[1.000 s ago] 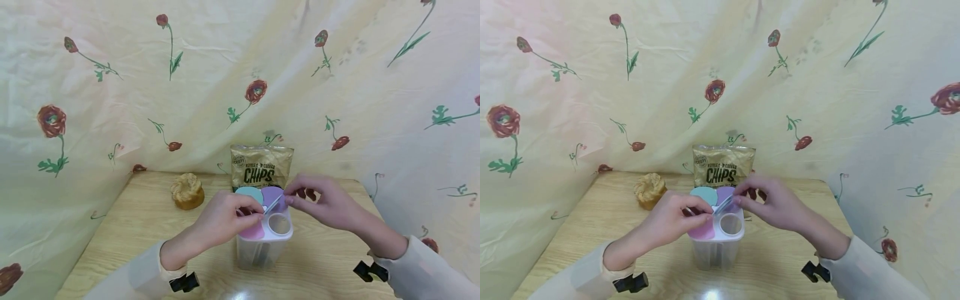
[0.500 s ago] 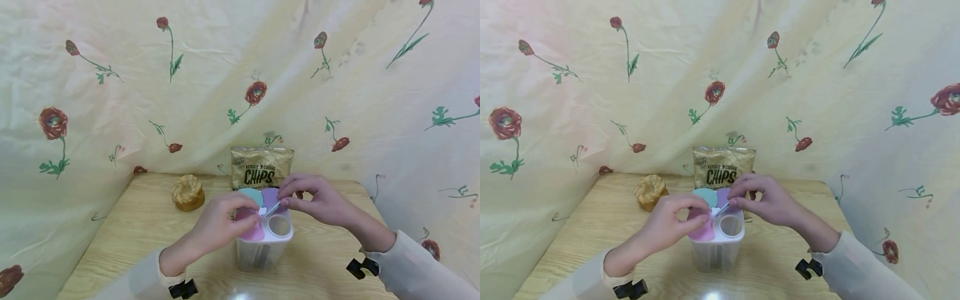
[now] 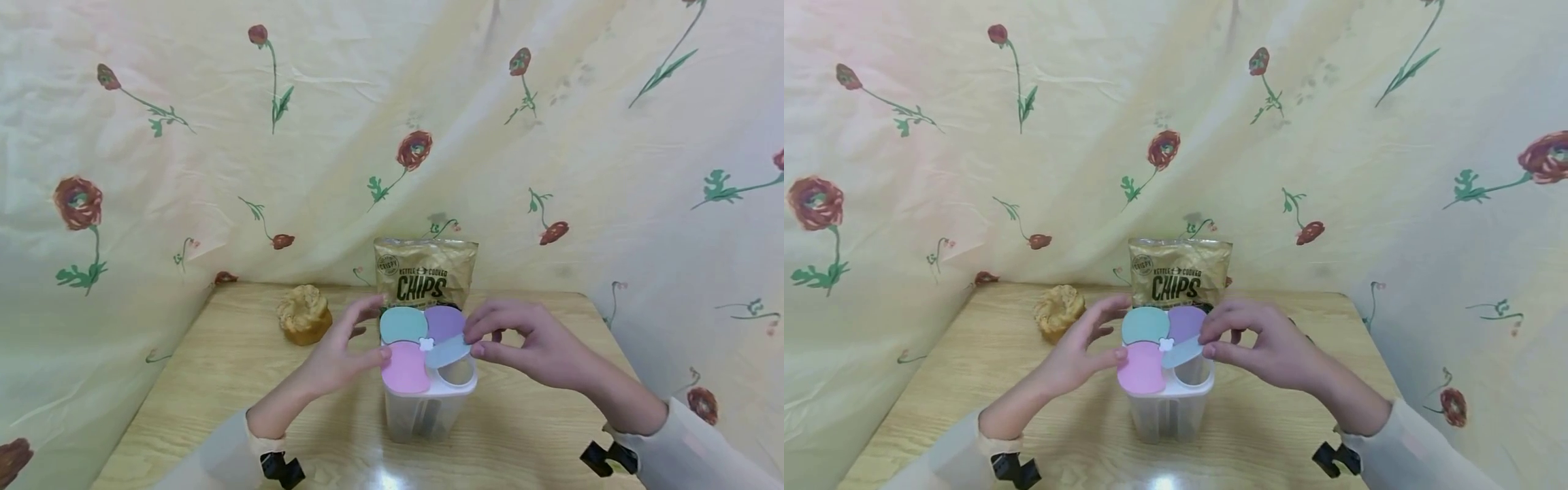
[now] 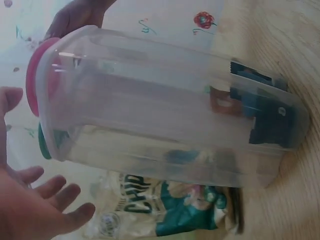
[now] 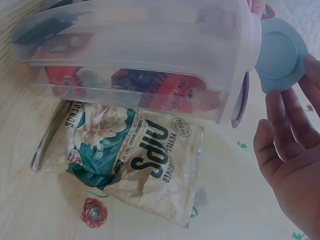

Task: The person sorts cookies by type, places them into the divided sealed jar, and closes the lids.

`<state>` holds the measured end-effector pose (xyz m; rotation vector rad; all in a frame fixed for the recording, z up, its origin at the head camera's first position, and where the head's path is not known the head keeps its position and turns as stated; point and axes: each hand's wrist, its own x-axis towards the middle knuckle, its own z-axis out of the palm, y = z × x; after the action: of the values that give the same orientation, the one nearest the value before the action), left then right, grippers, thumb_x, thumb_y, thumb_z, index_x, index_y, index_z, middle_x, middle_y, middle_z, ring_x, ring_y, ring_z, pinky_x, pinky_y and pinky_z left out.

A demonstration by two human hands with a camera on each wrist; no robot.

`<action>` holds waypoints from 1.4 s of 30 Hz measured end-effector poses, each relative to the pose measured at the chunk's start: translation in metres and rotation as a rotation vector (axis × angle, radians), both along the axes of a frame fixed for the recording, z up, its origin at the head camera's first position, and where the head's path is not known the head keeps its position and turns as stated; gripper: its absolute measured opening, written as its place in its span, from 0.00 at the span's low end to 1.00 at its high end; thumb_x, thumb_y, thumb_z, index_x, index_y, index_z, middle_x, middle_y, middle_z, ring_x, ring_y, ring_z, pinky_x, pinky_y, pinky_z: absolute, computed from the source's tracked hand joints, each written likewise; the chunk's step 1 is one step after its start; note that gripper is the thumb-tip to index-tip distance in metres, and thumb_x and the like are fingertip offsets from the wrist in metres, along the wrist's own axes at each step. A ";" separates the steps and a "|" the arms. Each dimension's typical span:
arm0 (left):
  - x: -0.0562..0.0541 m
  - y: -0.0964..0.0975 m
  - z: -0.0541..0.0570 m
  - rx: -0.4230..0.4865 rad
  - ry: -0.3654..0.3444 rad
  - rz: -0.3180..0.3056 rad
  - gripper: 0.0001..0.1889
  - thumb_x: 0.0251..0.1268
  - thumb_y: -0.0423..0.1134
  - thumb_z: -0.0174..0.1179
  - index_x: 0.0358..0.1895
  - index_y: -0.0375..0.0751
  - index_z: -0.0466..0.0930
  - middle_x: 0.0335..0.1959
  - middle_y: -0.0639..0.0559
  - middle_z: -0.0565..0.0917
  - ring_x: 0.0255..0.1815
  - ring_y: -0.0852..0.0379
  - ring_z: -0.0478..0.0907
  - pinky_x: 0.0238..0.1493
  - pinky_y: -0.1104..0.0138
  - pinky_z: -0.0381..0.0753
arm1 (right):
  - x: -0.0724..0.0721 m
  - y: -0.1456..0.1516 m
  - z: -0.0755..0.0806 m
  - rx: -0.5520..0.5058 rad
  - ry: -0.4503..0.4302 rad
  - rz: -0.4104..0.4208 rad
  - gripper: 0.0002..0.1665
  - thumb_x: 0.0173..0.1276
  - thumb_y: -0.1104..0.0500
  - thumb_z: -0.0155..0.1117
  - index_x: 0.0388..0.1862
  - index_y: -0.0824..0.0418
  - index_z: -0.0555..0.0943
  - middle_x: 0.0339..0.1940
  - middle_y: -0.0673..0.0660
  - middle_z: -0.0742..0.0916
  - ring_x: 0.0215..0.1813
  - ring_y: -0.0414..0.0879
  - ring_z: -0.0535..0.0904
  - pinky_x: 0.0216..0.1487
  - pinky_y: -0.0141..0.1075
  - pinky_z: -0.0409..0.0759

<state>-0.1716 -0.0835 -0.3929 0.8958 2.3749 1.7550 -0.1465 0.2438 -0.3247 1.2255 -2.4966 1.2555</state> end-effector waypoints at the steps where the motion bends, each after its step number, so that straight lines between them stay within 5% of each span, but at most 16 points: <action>1: -0.002 -0.001 -0.003 0.020 -0.007 -0.026 0.41 0.63 0.49 0.70 0.77 0.48 0.61 0.74 0.49 0.70 0.74 0.43 0.67 0.72 0.38 0.67 | 0.002 0.001 -0.001 0.001 -0.001 0.001 0.18 0.64 0.68 0.73 0.45 0.45 0.88 0.48 0.48 0.89 0.50 0.41 0.84 0.42 0.33 0.82; 6: -0.005 -0.003 -0.011 0.045 -0.037 -0.105 0.45 0.61 0.59 0.70 0.78 0.51 0.60 0.74 0.50 0.70 0.74 0.45 0.67 0.72 0.39 0.67 | 0.008 0.006 -0.012 -0.004 0.042 0.026 0.20 0.63 0.70 0.74 0.45 0.47 0.87 0.49 0.49 0.88 0.52 0.42 0.83 0.46 0.33 0.82; 16: -0.005 -0.001 -0.012 0.063 -0.049 -0.122 0.46 0.62 0.55 0.71 0.79 0.51 0.57 0.78 0.48 0.65 0.74 0.42 0.68 0.72 0.43 0.70 | 0.018 0.009 -0.033 -0.037 0.125 0.036 0.23 0.58 0.72 0.76 0.46 0.47 0.86 0.51 0.53 0.84 0.52 0.42 0.81 0.48 0.29 0.81; 26: -0.005 -0.002 -0.010 0.035 -0.095 -0.116 0.47 0.61 0.59 0.71 0.79 0.47 0.58 0.75 0.49 0.68 0.75 0.43 0.67 0.73 0.45 0.70 | 0.021 0.002 -0.039 -0.002 0.064 -0.108 0.20 0.57 0.63 0.81 0.43 0.42 0.85 0.51 0.47 0.84 0.51 0.40 0.80 0.46 0.34 0.79; 30: -0.005 -0.002 -0.010 0.031 -0.114 -0.119 0.47 0.61 0.60 0.71 0.79 0.50 0.58 0.74 0.49 0.69 0.76 0.43 0.66 0.73 0.45 0.70 | 0.018 -0.001 -0.037 0.075 0.028 -0.204 0.26 0.57 0.52 0.83 0.54 0.41 0.84 0.62 0.46 0.81 0.61 0.43 0.77 0.52 0.40 0.80; 35: -0.005 -0.003 -0.008 0.023 -0.115 -0.122 0.47 0.61 0.59 0.71 0.79 0.49 0.58 0.75 0.47 0.69 0.76 0.42 0.66 0.73 0.45 0.70 | 0.011 -0.002 -0.030 0.171 -0.051 -0.194 0.35 0.61 0.47 0.80 0.67 0.42 0.79 0.77 0.47 0.72 0.75 0.52 0.70 0.63 0.57 0.76; 42: -0.005 -0.004 -0.006 0.016 -0.115 -0.131 0.45 0.60 0.59 0.71 0.76 0.46 0.63 0.77 0.47 0.67 0.75 0.42 0.67 0.72 0.44 0.71 | 0.006 -0.005 -0.021 0.218 -0.127 -0.185 0.47 0.56 0.39 0.80 0.73 0.46 0.73 0.77 0.46 0.72 0.75 0.54 0.70 0.66 0.63 0.72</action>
<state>-0.1766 -0.0876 -0.3986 0.9048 2.1823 1.7294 -0.1409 0.2387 -0.3454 0.9497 -2.8250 1.0714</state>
